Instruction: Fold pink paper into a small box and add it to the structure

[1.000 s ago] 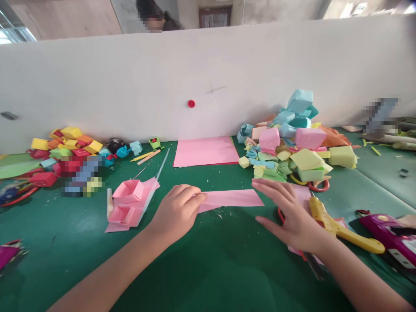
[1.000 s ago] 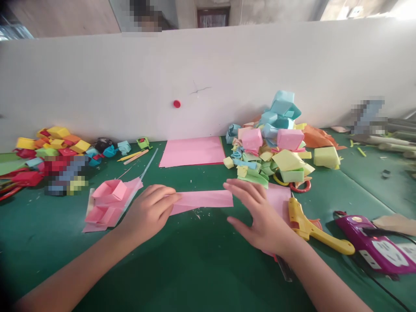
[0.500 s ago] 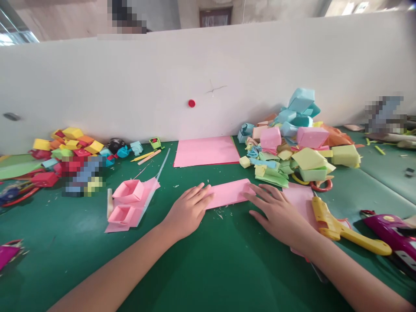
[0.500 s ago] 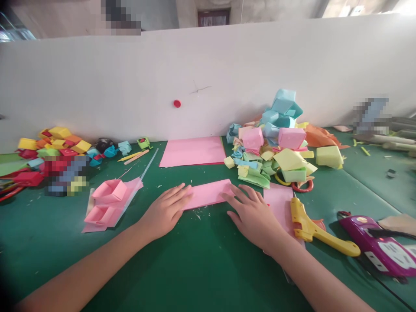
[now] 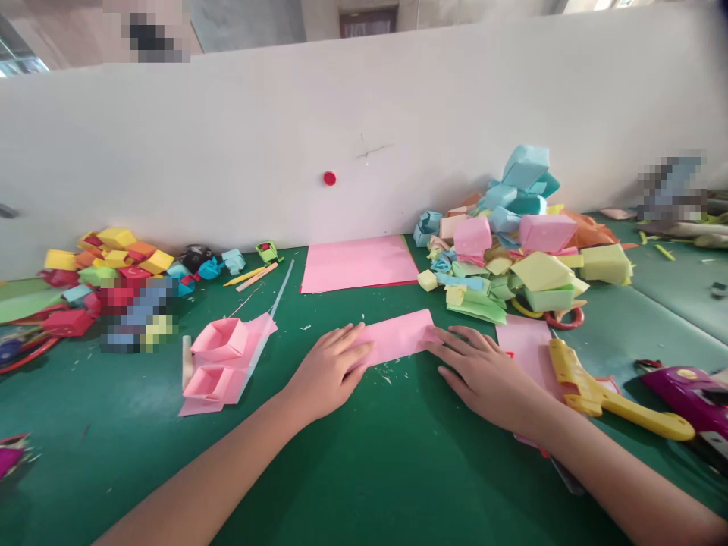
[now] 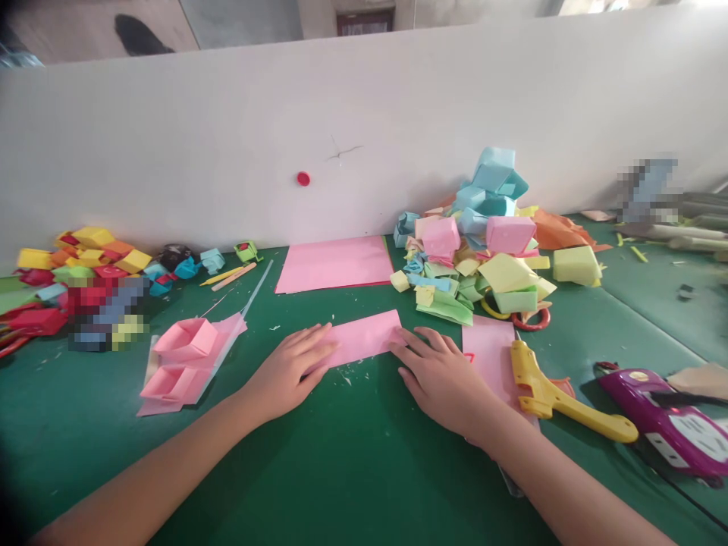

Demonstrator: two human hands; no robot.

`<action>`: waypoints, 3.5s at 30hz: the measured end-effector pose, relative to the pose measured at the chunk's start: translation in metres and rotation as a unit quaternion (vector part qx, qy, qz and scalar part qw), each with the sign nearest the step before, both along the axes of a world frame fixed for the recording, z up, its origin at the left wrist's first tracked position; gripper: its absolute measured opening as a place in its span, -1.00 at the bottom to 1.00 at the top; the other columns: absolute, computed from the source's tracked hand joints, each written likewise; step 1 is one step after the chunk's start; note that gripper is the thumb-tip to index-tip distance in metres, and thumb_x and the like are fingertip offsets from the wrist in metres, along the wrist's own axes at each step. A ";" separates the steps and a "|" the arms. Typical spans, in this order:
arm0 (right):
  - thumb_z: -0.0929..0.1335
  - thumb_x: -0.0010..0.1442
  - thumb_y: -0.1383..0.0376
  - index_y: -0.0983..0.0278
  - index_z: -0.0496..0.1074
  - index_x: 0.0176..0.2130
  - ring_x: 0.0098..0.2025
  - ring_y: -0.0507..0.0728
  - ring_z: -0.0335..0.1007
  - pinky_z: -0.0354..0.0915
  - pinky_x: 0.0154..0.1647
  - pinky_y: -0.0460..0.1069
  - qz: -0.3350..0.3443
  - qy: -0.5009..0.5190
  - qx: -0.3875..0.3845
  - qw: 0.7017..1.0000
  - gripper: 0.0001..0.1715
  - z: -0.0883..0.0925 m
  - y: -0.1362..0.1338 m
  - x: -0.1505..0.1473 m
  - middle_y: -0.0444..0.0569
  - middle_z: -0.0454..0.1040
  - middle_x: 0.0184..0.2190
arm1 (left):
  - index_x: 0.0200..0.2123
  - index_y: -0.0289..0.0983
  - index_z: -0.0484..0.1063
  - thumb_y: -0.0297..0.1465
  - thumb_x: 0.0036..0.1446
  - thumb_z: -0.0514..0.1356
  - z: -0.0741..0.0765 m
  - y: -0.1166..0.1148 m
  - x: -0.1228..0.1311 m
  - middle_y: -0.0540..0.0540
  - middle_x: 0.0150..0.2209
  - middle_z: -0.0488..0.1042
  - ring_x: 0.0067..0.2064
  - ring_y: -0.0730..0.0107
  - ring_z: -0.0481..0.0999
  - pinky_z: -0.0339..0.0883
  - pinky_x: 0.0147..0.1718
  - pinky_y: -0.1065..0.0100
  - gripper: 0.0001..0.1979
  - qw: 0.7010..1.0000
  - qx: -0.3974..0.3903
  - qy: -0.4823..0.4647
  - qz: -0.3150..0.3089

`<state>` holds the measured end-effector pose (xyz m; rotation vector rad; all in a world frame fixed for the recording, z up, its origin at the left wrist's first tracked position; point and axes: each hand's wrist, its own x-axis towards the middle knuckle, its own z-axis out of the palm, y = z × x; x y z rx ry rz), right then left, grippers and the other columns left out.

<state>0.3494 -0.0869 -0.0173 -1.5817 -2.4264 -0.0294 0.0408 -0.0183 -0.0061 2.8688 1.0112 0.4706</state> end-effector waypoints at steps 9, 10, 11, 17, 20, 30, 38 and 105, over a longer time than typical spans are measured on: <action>0.18 0.42 0.21 0.05 0.29 0.32 0.26 0.37 0.21 0.29 0.21 0.33 -0.004 0.008 -0.039 0.999 -0.46 0.004 0.001 0.004 -0.12 0.30 0.35 | 0.13 -0.16 0.49 -0.36 0.39 0.06 -0.001 0.000 0.000 -0.16 0.34 0.30 0.32 0.01 0.33 0.30 0.24 -0.09 -0.66 1.000 0.005 -0.015 -0.003; 0.19 0.42 0.20 0.03 0.28 0.33 0.26 0.36 0.22 0.29 0.21 0.33 -0.003 0.012 -0.041 0.999 -0.46 0.005 0.001 0.005 -0.12 0.30 0.34 | 0.13 -0.17 0.50 -0.36 0.39 0.06 -0.001 0.000 0.000 -0.17 0.34 0.30 0.32 0.01 0.33 0.30 0.24 -0.10 -0.66 1.000 0.004 -0.013 -0.002; 0.19 0.42 0.20 0.02 0.28 0.33 0.26 0.36 0.22 0.29 0.21 0.32 -0.001 0.016 -0.043 0.999 -0.46 0.005 0.001 0.005 -0.12 0.31 0.34 | 0.13 -0.18 0.50 -0.36 0.39 0.06 -0.001 -0.001 0.000 -0.18 0.34 0.30 0.33 0.00 0.33 0.29 0.25 -0.10 -0.66 1.000 0.002 -0.009 -0.001; 0.23 0.39 0.20 0.00 0.33 0.30 0.22 0.38 0.21 0.29 0.20 0.34 -0.001 0.035 -0.041 0.999 -0.47 0.006 0.001 0.006 -0.12 0.32 0.32 | 0.15 -0.19 0.48 -0.35 0.41 0.03 -0.001 -0.001 -0.001 -0.16 0.38 0.22 0.39 0.02 0.23 0.19 0.32 -0.10 -0.64 1.000 -0.024 0.002 0.006; 0.23 0.38 0.24 0.04 0.37 0.27 0.21 0.39 0.20 0.29 0.21 0.35 -0.001 0.044 -0.040 0.998 -0.48 0.006 0.002 0.007 -0.11 0.34 0.30 | 0.16 -0.16 0.47 -0.35 0.40 0.04 -0.001 0.000 -0.001 -0.11 0.39 0.21 0.40 0.05 0.21 0.17 0.34 -0.07 -0.64 0.999 -0.031 -0.002 0.007; 0.16 0.04 0.61 0.19 0.37 0.28 0.24 0.29 0.25 0.34 0.25 0.30 0.007 0.085 -0.076 0.993 -0.12 -0.002 0.007 0.019 -0.09 0.35 0.31 | 0.16 -0.15 0.48 -0.32 0.41 0.02 -0.005 0.002 -0.003 -0.09 0.38 0.20 0.40 0.09 0.20 0.17 0.35 -0.07 -0.63 0.999 -0.036 -0.009 0.007; 0.17 0.09 0.56 0.12 0.38 0.28 0.27 0.28 0.26 0.34 0.26 0.29 -0.006 0.104 -0.075 0.992 -0.16 -0.002 0.007 0.019 -0.14 0.37 0.30 | 0.17 -0.17 0.47 -0.32 0.41 0.01 -0.004 0.002 -0.003 -0.12 0.38 0.19 0.40 0.09 0.19 0.15 0.35 -0.07 -0.62 0.999 -0.040 0.000 0.007; 0.20 0.21 0.46 0.09 0.53 0.11 0.09 0.28 0.45 0.39 0.11 0.29 0.026 0.040 0.001 0.999 -0.40 0.014 0.002 0.019 -0.11 0.55 0.11 | 0.45 0.07 -0.09 0.10 0.33 0.04 0.024 -0.037 -0.007 -0.09 0.50 -0.34 0.48 -0.17 -0.24 -0.11 0.38 -0.23 -0.27 0.980 -0.145 0.133 -0.031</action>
